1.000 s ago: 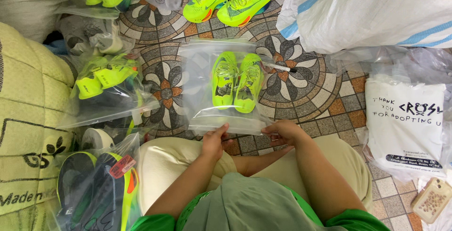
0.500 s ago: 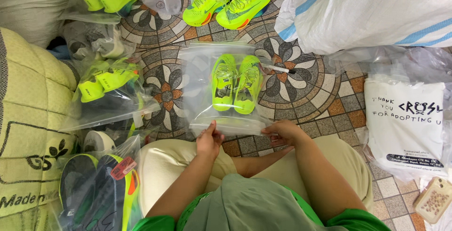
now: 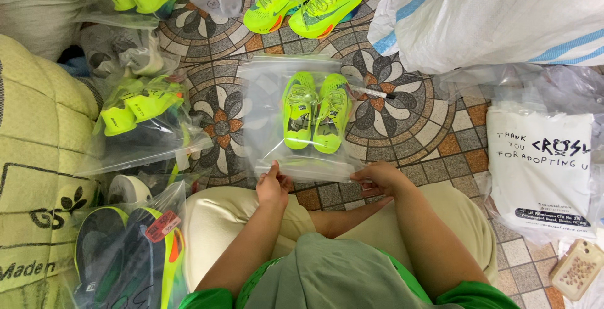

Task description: The person places neon green shoes into a plastic bag, writes a size number on the bag with a marker, and then seals the bag.

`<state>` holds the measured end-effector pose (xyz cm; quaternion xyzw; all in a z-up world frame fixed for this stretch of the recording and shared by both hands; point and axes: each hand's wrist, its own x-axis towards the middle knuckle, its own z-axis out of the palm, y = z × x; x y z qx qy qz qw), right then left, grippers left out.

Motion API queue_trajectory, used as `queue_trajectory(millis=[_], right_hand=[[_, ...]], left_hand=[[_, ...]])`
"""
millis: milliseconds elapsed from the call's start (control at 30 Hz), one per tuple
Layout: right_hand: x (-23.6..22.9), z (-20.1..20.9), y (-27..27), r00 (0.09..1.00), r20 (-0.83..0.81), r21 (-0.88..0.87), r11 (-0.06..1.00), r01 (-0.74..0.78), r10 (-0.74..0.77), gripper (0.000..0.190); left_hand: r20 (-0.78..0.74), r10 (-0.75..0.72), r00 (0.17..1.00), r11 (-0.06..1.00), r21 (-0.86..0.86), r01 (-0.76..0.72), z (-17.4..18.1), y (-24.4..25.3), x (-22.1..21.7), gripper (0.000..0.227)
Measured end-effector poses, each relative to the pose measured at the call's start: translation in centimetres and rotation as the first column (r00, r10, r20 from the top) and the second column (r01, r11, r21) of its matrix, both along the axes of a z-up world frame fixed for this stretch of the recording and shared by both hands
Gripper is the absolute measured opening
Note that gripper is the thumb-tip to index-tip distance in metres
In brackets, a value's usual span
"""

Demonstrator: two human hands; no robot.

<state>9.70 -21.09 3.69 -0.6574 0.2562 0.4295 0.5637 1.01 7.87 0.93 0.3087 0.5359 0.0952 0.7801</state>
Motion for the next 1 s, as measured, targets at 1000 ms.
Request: queue_trajectory(millis=[1000], right_hand=[[0.2,-0.4,-0.5,0.998,0.016,-0.059,0.997,-0.057,0.058,0.056]], left_hand=[[0.02,0.025,0.999,0.998,0.054,-0.027,0.3,1.2,-0.1,0.039]])
